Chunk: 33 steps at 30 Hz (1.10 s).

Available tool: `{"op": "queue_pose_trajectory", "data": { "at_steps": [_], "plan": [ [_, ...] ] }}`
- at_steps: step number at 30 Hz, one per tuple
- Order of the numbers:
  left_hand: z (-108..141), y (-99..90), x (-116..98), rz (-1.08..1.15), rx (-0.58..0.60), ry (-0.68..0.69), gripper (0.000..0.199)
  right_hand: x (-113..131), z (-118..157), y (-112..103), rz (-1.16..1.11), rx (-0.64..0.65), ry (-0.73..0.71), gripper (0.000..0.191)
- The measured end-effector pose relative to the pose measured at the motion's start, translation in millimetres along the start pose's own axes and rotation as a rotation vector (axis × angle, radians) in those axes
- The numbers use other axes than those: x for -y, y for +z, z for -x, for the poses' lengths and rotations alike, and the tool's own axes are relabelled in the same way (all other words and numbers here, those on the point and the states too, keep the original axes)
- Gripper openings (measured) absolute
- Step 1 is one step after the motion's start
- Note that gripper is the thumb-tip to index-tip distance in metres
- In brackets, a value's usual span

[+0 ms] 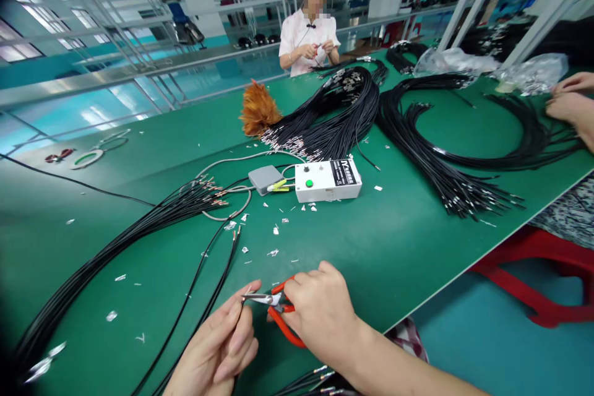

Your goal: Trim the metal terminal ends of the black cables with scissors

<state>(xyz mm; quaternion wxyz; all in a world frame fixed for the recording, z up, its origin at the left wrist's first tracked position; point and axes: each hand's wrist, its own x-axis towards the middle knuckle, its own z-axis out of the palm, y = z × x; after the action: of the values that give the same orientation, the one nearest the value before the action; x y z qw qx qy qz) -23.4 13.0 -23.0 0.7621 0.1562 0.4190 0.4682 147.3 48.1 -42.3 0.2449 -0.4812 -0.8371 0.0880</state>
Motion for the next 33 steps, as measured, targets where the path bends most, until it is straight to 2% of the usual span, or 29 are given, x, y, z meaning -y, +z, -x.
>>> {"op": "queue_pose_trajectory", "data": {
  "at_steps": [9,16,19,22,24,27,29,31,33],
  "plan": [
    [-6,-6.1,4,-0.017,0.048,0.031,0.031,1,-2,-3,-0.057,0.085,0.085,0.043],
    [-9,-12.4,6,0.011,0.100,0.025,0.027,3,-6,-3,-0.021,0.185,0.095,0.032],
    [-13,-16.6,5,0.009,0.110,0.027,0.032,3,-7,-2,-0.122,0.228,0.153,0.036],
    [-16,-17.3,8,-0.019,0.104,0.051,0.038,-3,-9,1,-0.382,0.316,0.347,0.047],
    [-17,-14.4,12,-0.085,0.056,0.079,0.043,-11,-11,3,-0.626,0.347,0.507,0.053],
    [-20,-9.6,7,-0.397,-0.139,0.219,0.054,-27,-17,2,-1.089,0.347,0.671,0.056],
    [-23,-11.4,-16,-0.626,-0.291,0.353,0.057,-37,-20,-2,-1.405,0.324,0.781,0.059],
    [-28,-19.3,-54,-0.719,-0.395,0.464,0.059,-46,-21,-7,-1.673,0.346,0.870,0.061],
    [-32,-30.2,-94,-0.830,-0.553,0.572,0.074,-53,-17,-8,-1.868,0.409,0.893,0.061]
  ]
}}
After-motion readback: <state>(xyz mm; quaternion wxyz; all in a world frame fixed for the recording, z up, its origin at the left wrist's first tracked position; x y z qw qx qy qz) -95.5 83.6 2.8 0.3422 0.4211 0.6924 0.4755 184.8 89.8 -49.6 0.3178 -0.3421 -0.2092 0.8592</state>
